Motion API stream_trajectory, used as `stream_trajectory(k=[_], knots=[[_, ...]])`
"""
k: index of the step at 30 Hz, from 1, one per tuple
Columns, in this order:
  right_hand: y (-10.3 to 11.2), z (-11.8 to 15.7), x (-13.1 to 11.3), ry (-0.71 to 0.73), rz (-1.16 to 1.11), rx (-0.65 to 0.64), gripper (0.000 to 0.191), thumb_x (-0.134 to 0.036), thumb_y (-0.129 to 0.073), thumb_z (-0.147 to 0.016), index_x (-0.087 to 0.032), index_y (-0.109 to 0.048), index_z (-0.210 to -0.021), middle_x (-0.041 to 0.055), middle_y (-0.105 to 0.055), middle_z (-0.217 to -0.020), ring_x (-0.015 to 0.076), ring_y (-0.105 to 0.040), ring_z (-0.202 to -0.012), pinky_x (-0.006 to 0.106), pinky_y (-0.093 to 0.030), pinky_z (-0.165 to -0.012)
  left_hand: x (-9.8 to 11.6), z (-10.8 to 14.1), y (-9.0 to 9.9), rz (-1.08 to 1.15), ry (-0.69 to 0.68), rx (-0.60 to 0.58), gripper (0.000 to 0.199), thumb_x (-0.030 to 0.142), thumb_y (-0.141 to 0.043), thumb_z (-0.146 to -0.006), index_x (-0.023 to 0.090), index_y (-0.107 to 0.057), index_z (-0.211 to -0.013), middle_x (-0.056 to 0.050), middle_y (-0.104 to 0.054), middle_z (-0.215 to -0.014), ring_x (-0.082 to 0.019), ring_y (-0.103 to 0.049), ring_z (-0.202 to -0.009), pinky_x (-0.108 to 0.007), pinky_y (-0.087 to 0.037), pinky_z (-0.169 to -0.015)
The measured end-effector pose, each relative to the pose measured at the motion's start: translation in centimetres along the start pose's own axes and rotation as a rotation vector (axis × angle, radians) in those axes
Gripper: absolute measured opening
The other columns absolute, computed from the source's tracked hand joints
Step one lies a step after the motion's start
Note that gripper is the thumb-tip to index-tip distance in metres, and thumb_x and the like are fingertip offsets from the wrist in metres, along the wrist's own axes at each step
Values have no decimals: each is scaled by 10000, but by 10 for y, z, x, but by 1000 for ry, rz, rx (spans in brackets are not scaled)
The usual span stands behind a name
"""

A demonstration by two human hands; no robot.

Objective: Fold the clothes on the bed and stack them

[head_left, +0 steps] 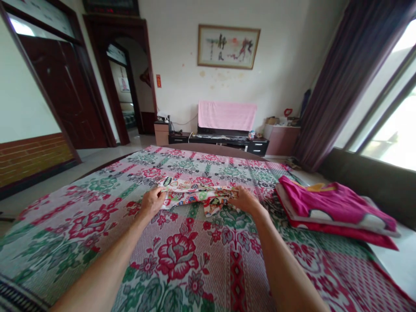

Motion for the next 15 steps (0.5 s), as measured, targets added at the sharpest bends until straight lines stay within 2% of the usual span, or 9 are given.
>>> stream_trajectory(k=[3, 6, 8, 12, 15], knots=[[2, -4, 8, 9, -7, -4, 322, -289, -528, -812, -178, -667, -1081, 120, -692, -1012, 213, -629, -949, 252, -410, -736, -1, -1, 1, 38, 5, 16, 313, 276, -487, -749, 234, -729, -943, -47, -739, -877, -206, -649, -830, -243, -449, -705], [8, -6, 15, -13, -13, 24, 280, -243, -504, -802, -190, -703, -992, 103, -709, -917, 213, -649, -883, 249, -407, -670, -2, -3, 5, 79, 37, 19, 267, 286, -509, -724, 238, -726, -872, -37, -731, -807, -205, -642, -817, -240, -441, -681], [11, -6, 19, -30, -26, 23, 258, -236, -529, -779, -168, -712, -949, 103, -708, -859, 208, -650, -831, 241, -401, -626, -1, -4, 8, 149, 71, -18, 270, 309, -509, -709, 219, -717, -855, -24, -703, -708, -193, -632, -734, -237, -431, -626], [19, -3, 25, -26, -119, -118, 211, -214, -535, -780, -135, -716, -855, 59, -658, -628, 140, -595, -573, 214, -382, -519, 9, -5, 23, 472, 171, -175, 362, 359, -502, -674, 155, -691, -907, 20, -597, -543, -147, -549, -513, -228, -402, -498], [36, 6, 31, -31, -215, -219, 236, -203, -503, -798, -138, -702, -906, 6, -588, -507, 102, -494, -427, 203, -370, -461, 23, -7, 52, 522, 142, -336, 355, 379, -565, -626, 163, -696, -874, 41, -562, -506, -114, -475, -432, -212, -354, -429]])
Point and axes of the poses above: each hand's wrist, its own z-axis away from the middle knuckle, its own y-axis out of the back of the hand, x = y × z, the point moved 1 cm from there along -z, towards the middle knuckle
